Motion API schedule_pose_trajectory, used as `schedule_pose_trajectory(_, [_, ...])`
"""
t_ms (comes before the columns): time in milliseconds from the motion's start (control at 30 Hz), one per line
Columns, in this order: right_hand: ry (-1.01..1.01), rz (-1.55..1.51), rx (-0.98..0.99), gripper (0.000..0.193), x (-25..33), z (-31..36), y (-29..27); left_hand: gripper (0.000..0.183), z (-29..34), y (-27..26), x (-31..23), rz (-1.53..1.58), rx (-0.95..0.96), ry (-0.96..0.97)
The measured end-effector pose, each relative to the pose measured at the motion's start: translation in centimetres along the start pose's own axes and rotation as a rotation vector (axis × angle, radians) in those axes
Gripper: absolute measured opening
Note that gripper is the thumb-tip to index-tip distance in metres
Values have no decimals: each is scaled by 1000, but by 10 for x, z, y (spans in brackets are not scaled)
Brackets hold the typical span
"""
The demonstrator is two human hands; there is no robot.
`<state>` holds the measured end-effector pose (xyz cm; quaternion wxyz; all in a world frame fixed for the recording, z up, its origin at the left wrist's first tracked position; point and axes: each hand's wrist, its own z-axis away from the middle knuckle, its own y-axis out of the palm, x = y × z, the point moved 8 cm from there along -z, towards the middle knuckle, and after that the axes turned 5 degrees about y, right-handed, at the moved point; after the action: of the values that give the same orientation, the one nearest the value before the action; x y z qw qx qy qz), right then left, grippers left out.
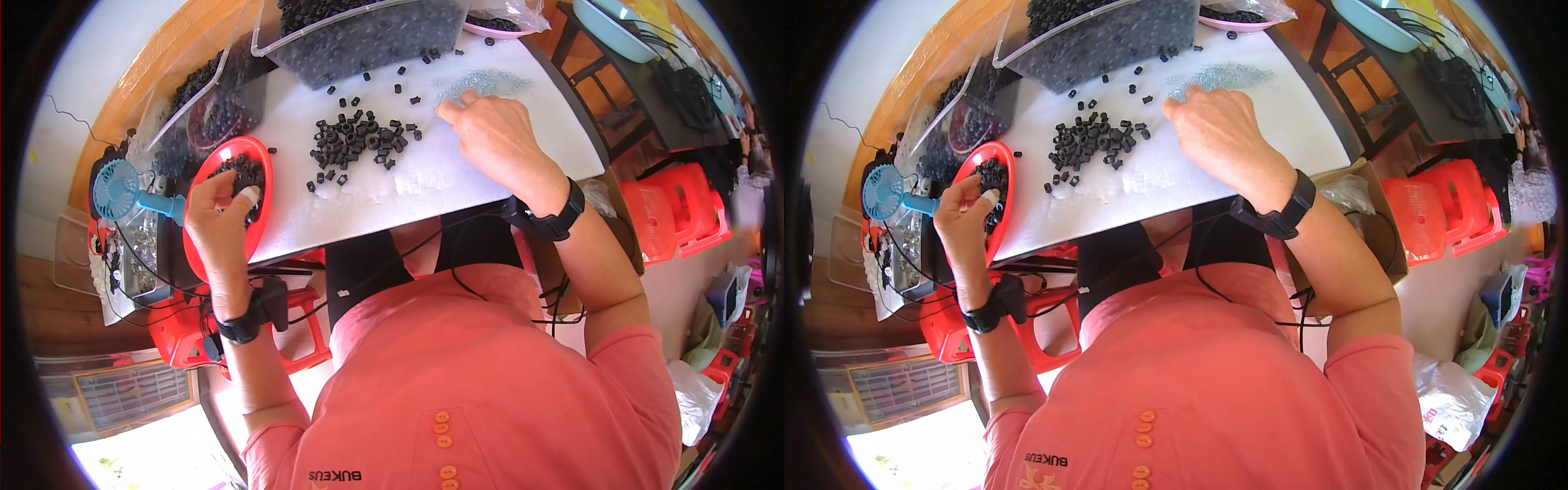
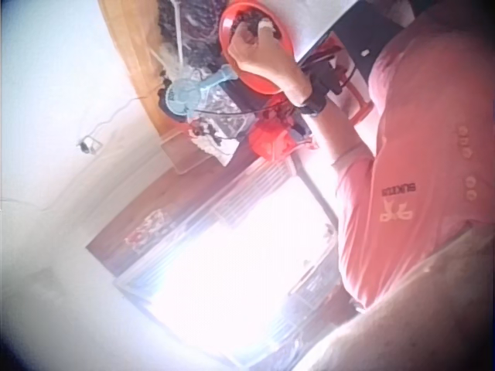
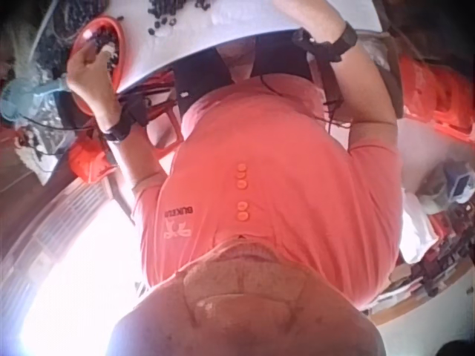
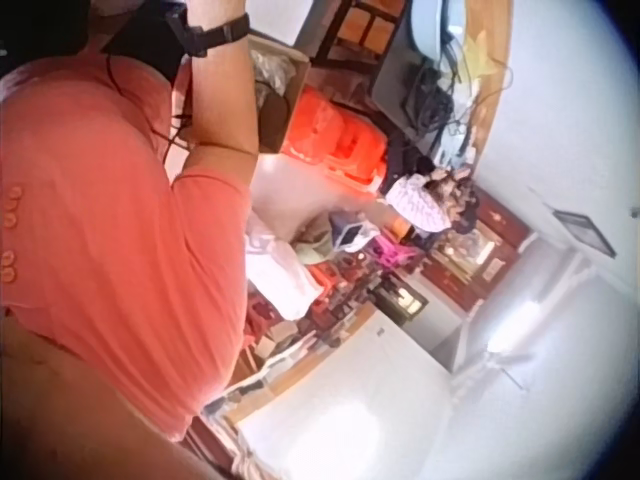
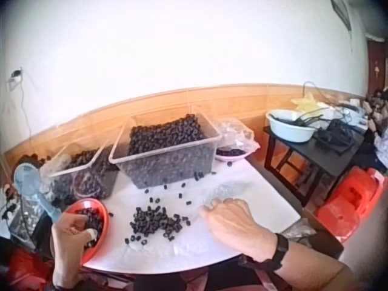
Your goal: Assembling small black rings onto white plastic components at a workstation.
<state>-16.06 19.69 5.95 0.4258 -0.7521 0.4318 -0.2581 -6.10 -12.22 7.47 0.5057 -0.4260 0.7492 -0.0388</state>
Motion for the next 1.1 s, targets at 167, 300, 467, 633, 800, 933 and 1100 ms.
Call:
schedule_pose_trajectory(167, [-49, -159, 37, 15, -7, -8, 2, 25, 11, 72, -78, 19, 209, 224])
schedule_pose_trajectory(300, [-133, -231, 41, 13, 4, -31, 10, 21, 10, 135, -100, -17, 374, 424])
schedule_pose_trajectory(467, [-248, -160, 88, 6, 11, -28, 23, 18, 15, 134, -82, 32, 275, 447])
schedule_pose_trajectory(633, [-275, -168, 76, 6, 11, -26, 19, 19, 16, 94, -47, -45, 213, 243])
schedule_pose_trajectory(800, [-323, -166, 0, 7, 21, -23, -4, 22, 28, 73, -41, -43, 122, 267])
schedule_pose_trajectory(933, [-273, -198, 107, 6, 28, 5, -13, 26, 38, 64, -31, -45, 111, 231])
schedule_pose_trajectory(1100, [-176, -180, 128, 9, 25, 21, -6, 29, 29, 67, -38, -292, 81, 464])
